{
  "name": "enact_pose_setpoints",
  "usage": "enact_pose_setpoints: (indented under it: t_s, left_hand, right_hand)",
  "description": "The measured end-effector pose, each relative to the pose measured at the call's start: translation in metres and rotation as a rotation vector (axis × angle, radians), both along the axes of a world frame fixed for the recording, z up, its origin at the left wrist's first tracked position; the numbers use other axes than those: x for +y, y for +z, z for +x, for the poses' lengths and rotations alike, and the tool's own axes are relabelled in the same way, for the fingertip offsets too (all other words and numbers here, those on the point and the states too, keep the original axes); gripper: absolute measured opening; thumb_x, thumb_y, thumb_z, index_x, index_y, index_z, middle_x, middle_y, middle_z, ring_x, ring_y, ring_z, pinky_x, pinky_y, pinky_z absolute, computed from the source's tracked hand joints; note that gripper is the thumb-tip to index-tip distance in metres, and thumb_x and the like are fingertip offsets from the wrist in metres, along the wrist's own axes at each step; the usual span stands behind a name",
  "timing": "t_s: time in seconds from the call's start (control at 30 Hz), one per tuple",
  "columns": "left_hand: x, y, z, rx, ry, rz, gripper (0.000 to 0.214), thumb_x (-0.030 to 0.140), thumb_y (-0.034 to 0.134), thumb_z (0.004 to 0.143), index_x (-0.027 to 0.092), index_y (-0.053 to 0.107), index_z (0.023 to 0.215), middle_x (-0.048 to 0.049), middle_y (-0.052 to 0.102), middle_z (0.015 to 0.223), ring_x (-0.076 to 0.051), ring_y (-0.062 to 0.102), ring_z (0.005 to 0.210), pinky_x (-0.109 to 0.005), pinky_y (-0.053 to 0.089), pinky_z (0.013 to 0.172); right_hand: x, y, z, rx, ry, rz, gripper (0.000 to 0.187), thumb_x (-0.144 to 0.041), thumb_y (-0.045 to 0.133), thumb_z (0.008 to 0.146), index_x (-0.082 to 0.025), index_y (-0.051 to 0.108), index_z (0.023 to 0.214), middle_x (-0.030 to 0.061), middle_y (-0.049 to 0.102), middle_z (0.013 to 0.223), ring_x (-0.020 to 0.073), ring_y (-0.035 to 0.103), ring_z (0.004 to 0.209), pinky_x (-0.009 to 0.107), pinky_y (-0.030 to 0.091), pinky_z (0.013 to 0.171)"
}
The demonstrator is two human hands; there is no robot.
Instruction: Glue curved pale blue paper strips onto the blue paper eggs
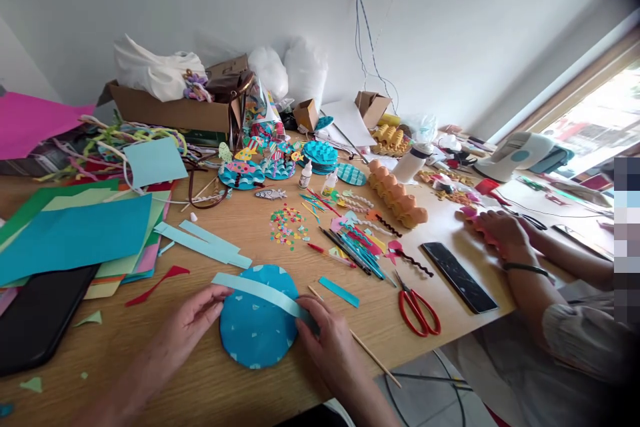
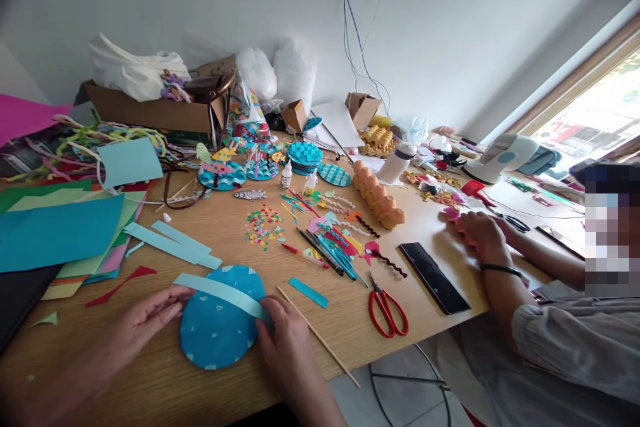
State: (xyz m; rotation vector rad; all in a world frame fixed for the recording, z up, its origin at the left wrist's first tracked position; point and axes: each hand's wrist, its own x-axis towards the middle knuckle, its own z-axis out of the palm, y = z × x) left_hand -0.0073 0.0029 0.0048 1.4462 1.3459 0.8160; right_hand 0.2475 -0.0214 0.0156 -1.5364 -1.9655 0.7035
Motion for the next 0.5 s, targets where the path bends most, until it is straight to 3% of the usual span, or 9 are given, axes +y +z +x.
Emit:
enact_pose_setpoints:
  t_s: [0.1,0.17,0.3,0.4,0.5]
  left_hand:
    - [-0.006,-0.002,-0.011,0.051,-0.068,-0.029,0.032,0.044,0.048,0.079,0.024,0.066,0.095,-0.0037,0.071,0.094,-0.025,0.066,0.088,-0.032,0.054,0.074]
    - [0.000,-0.001,-0.020,0.220,-0.067,0.040,0.030,0.041,0.044,0.080,0.025,0.066,0.093,-0.0027,0.071,0.092,-0.023,0.066,0.085,-0.032,0.053,0.074]
    - [0.033,0.000,-0.035,0.615,-0.007,0.458,0.031,0.031,0.039,0.078,0.023,0.065,0.093,-0.0069,0.068,0.100,-0.025,0.061,0.095,-0.037,0.047,0.086]
    - [0.059,-0.003,-0.035,0.754,-0.089,0.517,0.037,0.020,0.033,0.078,0.019,0.063,0.100,-0.0109,0.062,0.106,-0.026,0.060,0.094,-0.039,0.048,0.081]
    - [0.075,-0.006,-0.030,0.763,-0.153,0.499,0.038,0.014,0.032,0.077,0.021,0.062,0.098,-0.0086,0.060,0.103,-0.023,0.059,0.091,-0.035,0.047,0.078]
  right_hand:
    - [-0.007,-0.001,0.002,-0.019,0.023,0.020,0.023,-0.015,0.053,0.079,-0.016,0.064,0.099,0.0089,0.067,0.105,0.0196,0.063,0.095,0.028,0.050,0.083]
    - [-0.011,-0.003,0.003,-0.030,0.031,0.035,0.023,-0.015,0.053,0.080,-0.016,0.064,0.100,0.0086,0.067,0.105,0.0190,0.063,0.095,0.027,0.050,0.083]
    - [-0.014,-0.009,0.007,-0.037,0.011,0.084,0.022,-0.018,0.051,0.082,-0.017,0.064,0.100,0.0080,0.068,0.104,0.0182,0.064,0.095,0.026,0.051,0.083]
    - [-0.013,-0.012,0.011,-0.049,-0.003,0.148,0.022,-0.020,0.050,0.084,-0.018,0.064,0.101,0.0084,0.068,0.104,0.0183,0.065,0.094,0.025,0.052,0.082]
    - [-0.011,-0.014,0.017,-0.070,0.048,0.200,0.023,-0.021,0.051,0.084,-0.020,0.062,0.104,0.0076,0.068,0.104,0.0181,0.065,0.095,0.025,0.053,0.081]
